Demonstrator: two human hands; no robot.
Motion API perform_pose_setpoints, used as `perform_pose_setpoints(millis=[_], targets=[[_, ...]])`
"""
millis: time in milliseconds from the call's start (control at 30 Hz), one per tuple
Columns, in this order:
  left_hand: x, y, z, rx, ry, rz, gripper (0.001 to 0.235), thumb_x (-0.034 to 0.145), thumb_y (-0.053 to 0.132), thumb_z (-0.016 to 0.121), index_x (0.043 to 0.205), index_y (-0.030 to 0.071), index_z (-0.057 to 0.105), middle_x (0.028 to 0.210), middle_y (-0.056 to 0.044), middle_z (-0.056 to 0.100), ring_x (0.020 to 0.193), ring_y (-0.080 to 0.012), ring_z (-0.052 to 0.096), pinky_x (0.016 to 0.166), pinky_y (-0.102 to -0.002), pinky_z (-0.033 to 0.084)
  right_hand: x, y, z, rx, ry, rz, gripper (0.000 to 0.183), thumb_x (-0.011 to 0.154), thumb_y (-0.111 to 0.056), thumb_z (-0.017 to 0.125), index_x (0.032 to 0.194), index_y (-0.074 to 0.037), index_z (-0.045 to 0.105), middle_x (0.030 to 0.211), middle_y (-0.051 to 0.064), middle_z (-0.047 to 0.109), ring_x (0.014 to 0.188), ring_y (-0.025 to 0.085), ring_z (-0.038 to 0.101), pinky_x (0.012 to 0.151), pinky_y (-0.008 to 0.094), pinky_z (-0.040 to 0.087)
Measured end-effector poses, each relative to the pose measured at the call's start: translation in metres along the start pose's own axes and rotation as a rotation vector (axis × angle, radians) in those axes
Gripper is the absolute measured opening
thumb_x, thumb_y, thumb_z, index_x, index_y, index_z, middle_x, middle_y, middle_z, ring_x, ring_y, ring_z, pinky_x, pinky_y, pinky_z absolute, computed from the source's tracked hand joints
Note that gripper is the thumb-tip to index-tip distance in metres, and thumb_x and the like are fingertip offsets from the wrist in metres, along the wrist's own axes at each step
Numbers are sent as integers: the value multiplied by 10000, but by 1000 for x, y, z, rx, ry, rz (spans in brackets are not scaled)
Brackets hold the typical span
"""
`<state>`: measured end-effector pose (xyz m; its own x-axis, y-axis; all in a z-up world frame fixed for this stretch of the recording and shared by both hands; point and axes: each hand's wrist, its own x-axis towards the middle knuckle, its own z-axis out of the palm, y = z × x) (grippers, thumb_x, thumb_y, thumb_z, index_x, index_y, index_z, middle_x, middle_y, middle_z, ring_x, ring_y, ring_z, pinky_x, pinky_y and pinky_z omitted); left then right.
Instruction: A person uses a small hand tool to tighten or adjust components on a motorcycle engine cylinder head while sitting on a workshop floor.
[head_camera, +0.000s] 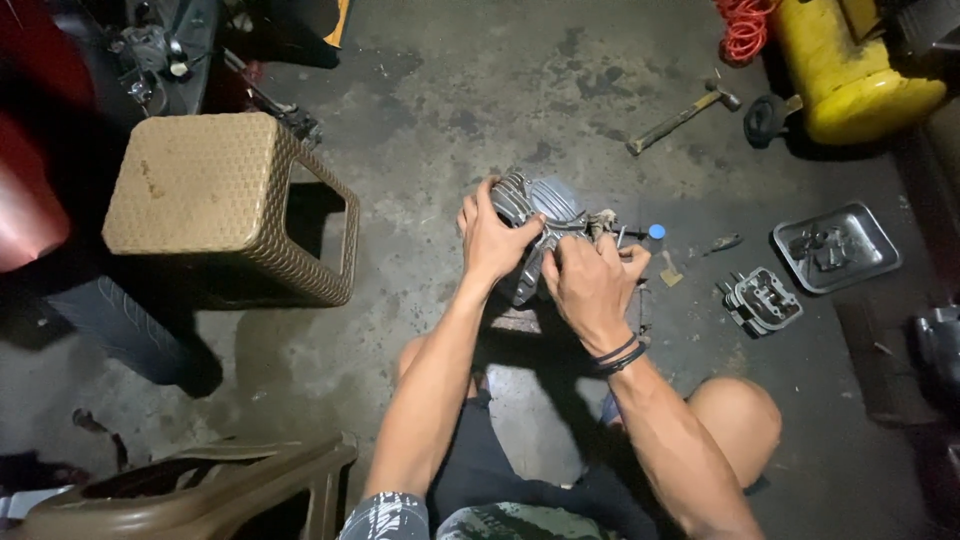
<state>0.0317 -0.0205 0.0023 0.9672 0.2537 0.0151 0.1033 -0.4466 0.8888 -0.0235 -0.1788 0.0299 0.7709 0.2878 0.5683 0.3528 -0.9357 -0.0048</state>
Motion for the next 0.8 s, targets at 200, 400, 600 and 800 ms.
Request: perform_pose_setpoints(millis=[200, 400, 600, 800], targets=[[-3, 2, -10, -16, -26, -40, 970, 665, 463, 842, 1471, 167, 389, 1333, -256, 469, 1339, -480, 429, 1159, -542, 297, 11, 47, 10, -57, 12, 10, 221, 975, -400, 678, 870, -216, 617, 688, -10, 599, 790, 208, 631, 858, 475, 381], [-8, 7, -11, -41, -31, -37, 957, 684, 467, 838, 1475, 161, 394, 1345, -293, 469, 1377, -521, 381, 1190, -577, 233, -8, 17, -6, 338, -105, 214, 191, 865, -344, 775, 806, -205, 658, 621, -3, 619, 741, 277, 651, 757, 442, 417], [-6, 10, -12, 5, -41, -29, 965, 683, 487, 843, 1471, 167, 386, 1343, -291, 484, 1388, -514, 381, 1196, -577, 231, -8, 5, 5, 346, -184, 270, 254, 893, -404, 763, 806, -188, 659, 606, -19, 627, 758, 246, 667, 805, 433, 411], [-3, 8, -8, 35, -46, -31, 963, 700, 509, 830, 1479, 177, 372, 1338, -273, 477, 1375, -515, 386, 1176, -575, 268, -3, 0, 4, 153, -113, 190, 231, 870, -396, 735, 764, -224, 622, 601, -7, 626, 729, 242, 664, 834, 459, 385]])
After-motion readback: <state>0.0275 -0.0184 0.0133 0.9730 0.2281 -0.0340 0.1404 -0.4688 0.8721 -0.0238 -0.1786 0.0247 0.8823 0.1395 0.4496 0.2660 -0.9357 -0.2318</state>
